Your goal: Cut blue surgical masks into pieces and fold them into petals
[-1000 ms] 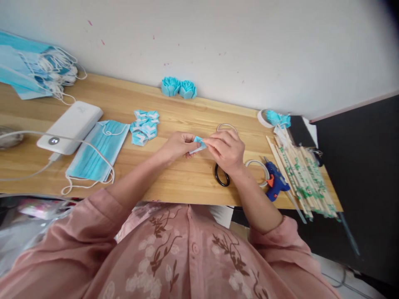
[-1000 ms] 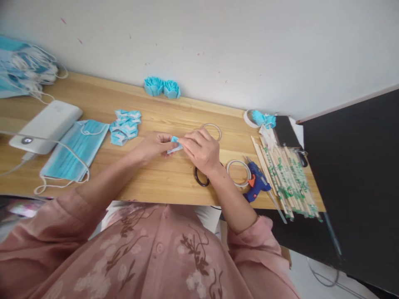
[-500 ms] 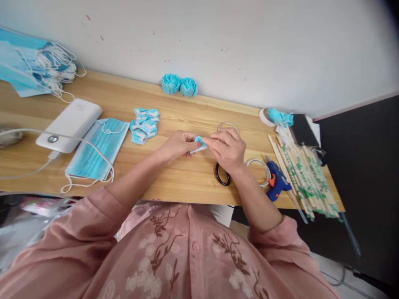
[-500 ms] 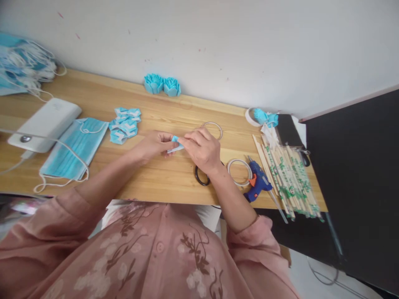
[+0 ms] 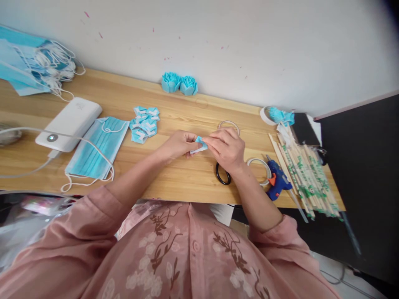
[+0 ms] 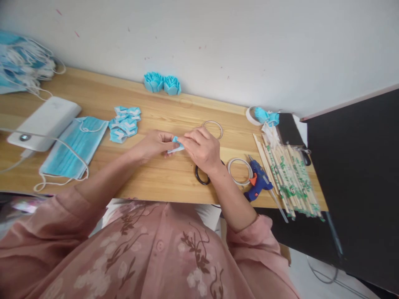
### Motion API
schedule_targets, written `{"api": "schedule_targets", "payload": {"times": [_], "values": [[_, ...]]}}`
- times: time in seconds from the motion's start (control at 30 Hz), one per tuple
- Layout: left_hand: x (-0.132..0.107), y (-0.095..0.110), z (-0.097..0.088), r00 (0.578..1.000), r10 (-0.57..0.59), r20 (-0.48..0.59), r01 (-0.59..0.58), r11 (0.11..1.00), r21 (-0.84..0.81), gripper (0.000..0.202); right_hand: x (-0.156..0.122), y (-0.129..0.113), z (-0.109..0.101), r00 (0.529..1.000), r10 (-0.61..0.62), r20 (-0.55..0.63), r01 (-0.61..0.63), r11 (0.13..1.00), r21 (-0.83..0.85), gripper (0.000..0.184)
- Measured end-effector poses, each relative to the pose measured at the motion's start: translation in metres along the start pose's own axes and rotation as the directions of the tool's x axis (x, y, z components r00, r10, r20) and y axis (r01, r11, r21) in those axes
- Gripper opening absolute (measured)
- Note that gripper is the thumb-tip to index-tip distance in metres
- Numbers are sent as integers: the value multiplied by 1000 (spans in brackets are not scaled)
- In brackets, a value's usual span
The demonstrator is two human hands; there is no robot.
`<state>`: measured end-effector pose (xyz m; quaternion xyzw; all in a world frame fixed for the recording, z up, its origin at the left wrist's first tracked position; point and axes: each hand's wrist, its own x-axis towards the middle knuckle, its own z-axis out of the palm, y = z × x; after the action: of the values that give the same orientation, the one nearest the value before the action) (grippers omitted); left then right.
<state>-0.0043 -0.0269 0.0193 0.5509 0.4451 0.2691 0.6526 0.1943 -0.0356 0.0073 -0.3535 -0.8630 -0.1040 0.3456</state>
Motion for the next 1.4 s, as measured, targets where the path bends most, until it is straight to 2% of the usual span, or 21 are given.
{"api": "schedule_targets", "payload": {"times": [0.17, 0.77, 1.23, 1.4], "values": [[1, -2, -1, 1000, -2, -3, 2, 1000, -4, 14, -3, 1, 1, 998, 50, 36, -51, 998, 27, 19], [1, 2, -1, 999, -44, -21, 43, 998, -56, 14, -2, 2, 2, 997, 45, 55, -45, 999, -2, 18], [-1, 6, 1, 997, -68, -44, 64, 994, -86, 15, 2, 1, 1, 998, -65, -23, 65, 998, -28, 19], [0, 3, -1, 997, -57, -44, 52, 993, -110, 15, 0, 3, 2, 1000, -10, 26, 9, 1000, 29, 24]]}}
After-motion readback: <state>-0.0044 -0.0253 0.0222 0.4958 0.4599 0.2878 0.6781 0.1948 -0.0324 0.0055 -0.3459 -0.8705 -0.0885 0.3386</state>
